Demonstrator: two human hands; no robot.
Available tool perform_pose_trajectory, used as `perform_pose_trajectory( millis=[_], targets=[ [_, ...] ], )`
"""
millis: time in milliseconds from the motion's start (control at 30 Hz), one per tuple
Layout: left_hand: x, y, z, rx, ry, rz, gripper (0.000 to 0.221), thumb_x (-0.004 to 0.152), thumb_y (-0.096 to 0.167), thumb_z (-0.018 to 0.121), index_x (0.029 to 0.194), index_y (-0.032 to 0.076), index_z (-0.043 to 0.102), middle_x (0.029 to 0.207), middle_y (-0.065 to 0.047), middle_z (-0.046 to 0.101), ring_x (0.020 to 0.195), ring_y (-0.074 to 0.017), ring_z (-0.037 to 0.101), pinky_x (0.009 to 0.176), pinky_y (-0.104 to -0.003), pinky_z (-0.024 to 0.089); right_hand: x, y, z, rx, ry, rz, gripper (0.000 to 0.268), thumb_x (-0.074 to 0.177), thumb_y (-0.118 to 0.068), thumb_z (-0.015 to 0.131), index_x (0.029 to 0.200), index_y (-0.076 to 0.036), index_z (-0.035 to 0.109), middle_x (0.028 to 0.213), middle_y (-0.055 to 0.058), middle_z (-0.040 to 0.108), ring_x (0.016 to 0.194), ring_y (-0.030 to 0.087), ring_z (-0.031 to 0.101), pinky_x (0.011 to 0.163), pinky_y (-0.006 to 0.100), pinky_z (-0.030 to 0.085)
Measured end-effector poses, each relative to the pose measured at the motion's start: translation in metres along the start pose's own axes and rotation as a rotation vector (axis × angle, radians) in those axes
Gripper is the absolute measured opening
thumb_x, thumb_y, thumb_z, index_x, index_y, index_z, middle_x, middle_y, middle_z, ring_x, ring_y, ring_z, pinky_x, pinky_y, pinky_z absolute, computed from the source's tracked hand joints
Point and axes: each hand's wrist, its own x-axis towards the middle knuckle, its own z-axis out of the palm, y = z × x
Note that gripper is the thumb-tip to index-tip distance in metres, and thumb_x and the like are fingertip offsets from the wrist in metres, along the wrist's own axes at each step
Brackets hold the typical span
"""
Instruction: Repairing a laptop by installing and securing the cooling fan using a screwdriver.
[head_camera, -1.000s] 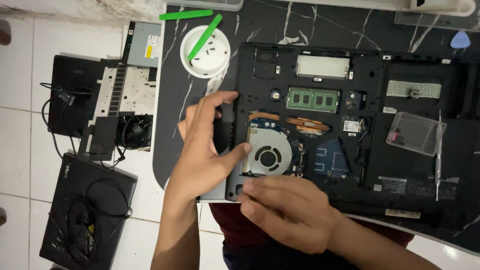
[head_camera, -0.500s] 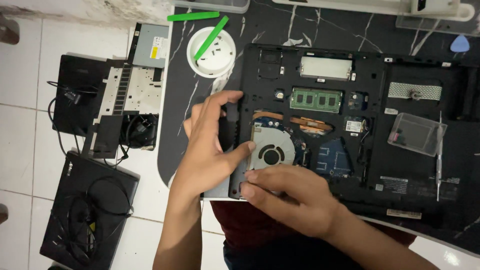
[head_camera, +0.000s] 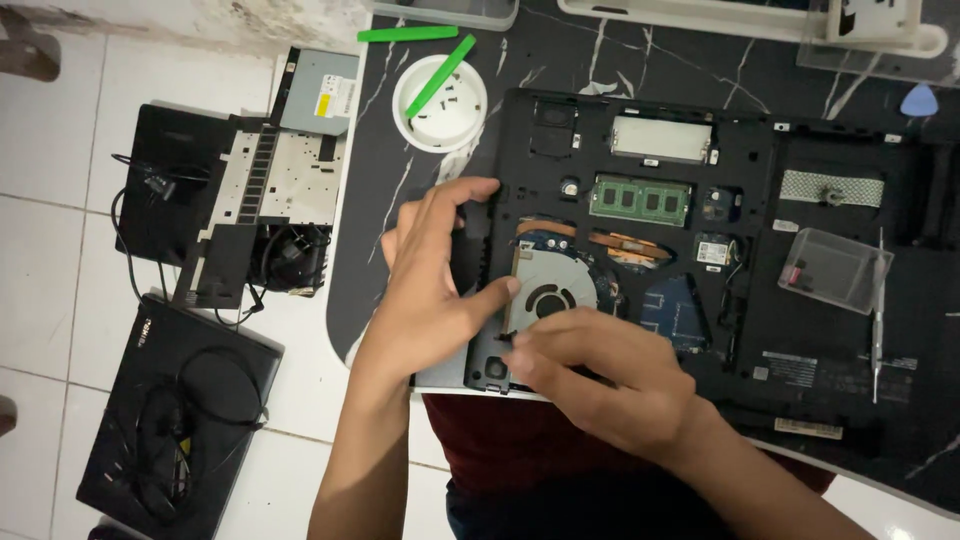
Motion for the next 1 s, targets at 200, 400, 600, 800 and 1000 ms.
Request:
perform_pose_trajectory(
  millis=[200, 400, 600, 800, 1000],
  targets=[
    [-0.001, 0.003, -0.002, -0.008, 0.000, 0.005, 0.067, 0.073, 0.020, 0.073, 0.136, 0.025, 0.048, 0.135, 0.007, 0.055, 0.120, -0.0192, 0.044, 0.098, -0.035, 0.024, 0.003, 0.009, -0.009, -0.039, -0.190, -0.179, 0.024, 0.100, 0.001, 0.067, 0.124, 0.005, 0.062, 0.113, 0.022, 0.072, 0.098, 0.036, 0.080, 0.085, 0.043, 0.067],
    [0.000, 0.000, -0.001, 0.002, 0.002, 0.016, 0.070, 0.072, 0.021, 0.075, 0.136, 0.025, 0.048, 0.136, 0.006, 0.055, 0.120, -0.0200, 0.045, 0.098, -0.036, 0.024, 0.002, -0.001, -0.004, 0.123, -0.125, 0.376, 0.018, 0.094, -0.015, 0.070, 0.103, 0.001, 0.072, 0.099, 0.011, 0.076, 0.088, 0.020, 0.075, 0.081, 0.031, 0.058],
    [0.000, -0.001, 0.001, 0.010, 0.029, 0.022, 0.070, 0.071, 0.022, 0.073, 0.136, 0.024, 0.048, 0.135, 0.005, 0.056, 0.122, -0.0220, 0.046, 0.099, -0.038, 0.026, 0.002, 0.013, -0.009, -0.002, -0.037, -0.115, 0.031, 0.093, 0.008, 0.075, 0.120, 0.006, 0.061, 0.102, 0.022, 0.075, 0.084, 0.030, 0.078, 0.075, 0.037, 0.066],
    [-0.002, -0.003, 0.004, 0.018, 0.059, 0.042, 0.072, 0.069, 0.022, 0.073, 0.136, 0.024, 0.047, 0.135, 0.004, 0.057, 0.121, -0.0235, 0.047, 0.098, -0.039, 0.028, 0.003, 0.015, -0.016, -0.004, -0.177, -0.115, 0.023, 0.097, 0.003, 0.068, 0.119, 0.002, 0.063, 0.108, 0.017, 0.077, 0.093, 0.030, 0.081, 0.084, 0.038, 0.068],
    [-0.001, -0.001, 0.003, 0.008, 0.049, 0.027, 0.070, 0.069, 0.023, 0.072, 0.135, 0.025, 0.047, 0.133, 0.005, 0.057, 0.121, -0.0235, 0.047, 0.097, -0.038, 0.027, 0.003, 0.004, -0.005, -0.015, -0.136, 0.074, 0.024, 0.098, -0.003, 0.075, 0.119, -0.005, 0.064, 0.097, 0.012, 0.071, 0.081, 0.021, 0.067, 0.075, 0.035, 0.053]
  ],
)
